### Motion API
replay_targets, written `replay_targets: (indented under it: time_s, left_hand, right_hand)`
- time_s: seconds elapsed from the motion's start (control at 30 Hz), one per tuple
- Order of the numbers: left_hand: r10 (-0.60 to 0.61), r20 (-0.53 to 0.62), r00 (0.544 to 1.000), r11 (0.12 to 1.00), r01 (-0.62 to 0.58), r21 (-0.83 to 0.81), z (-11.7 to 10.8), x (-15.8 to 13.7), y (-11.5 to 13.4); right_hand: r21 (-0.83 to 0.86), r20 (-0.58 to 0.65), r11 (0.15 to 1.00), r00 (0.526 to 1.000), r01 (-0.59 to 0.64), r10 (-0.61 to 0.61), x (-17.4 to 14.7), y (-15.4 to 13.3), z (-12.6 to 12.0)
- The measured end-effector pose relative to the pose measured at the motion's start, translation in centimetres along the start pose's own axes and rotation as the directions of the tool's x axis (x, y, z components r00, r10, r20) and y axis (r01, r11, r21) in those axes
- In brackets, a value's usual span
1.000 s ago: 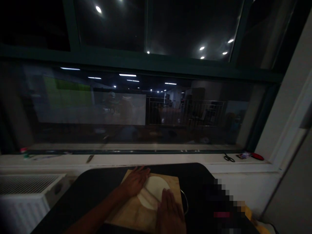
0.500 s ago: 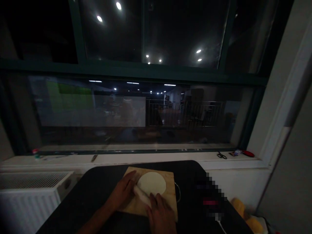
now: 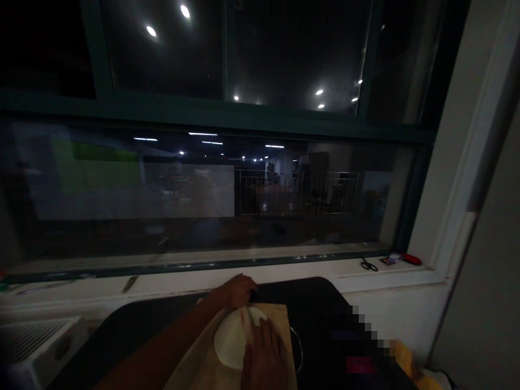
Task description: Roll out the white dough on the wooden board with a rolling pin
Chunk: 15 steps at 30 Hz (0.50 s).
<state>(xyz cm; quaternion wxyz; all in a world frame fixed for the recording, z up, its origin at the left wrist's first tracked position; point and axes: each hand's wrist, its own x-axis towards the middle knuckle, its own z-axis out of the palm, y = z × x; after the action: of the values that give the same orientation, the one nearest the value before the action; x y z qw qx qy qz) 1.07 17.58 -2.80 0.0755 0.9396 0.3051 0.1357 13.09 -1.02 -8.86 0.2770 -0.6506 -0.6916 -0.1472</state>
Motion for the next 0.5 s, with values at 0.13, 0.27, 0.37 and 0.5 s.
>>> replay_targets:
  time_s: [0.13,0.27,0.37,0.5]
  left_hand:
    - [0.101,-0.023,0.995,0.995,-0.1,0.021,1.0,-0.4,-1.1]
    - [0.086,-0.089,0.992,0.996,-0.084,0.031,1.6,-2.2,-1.7]
    - [0.056,-0.126,0.99,0.998,-0.053,0.026,1.3,-4.0,-1.6]
    - [-0.01,-0.162,0.987,1.0,0.013,0.019,0.3,-6.8,-1.2]
  right_hand:
    - [0.015,0.028,0.999,0.998,0.051,-0.051,-0.6,1.6,4.6]
    - [-0.028,-0.007,0.999,1.0,-0.018,0.018,-1.6,1.1,6.7]
    - [-0.063,-0.017,0.998,1.0,0.0,-0.001,-2.0,0.6,6.5]
    - [-0.024,0.044,0.994,0.994,0.104,-0.103,-1.9,0.8,5.4]
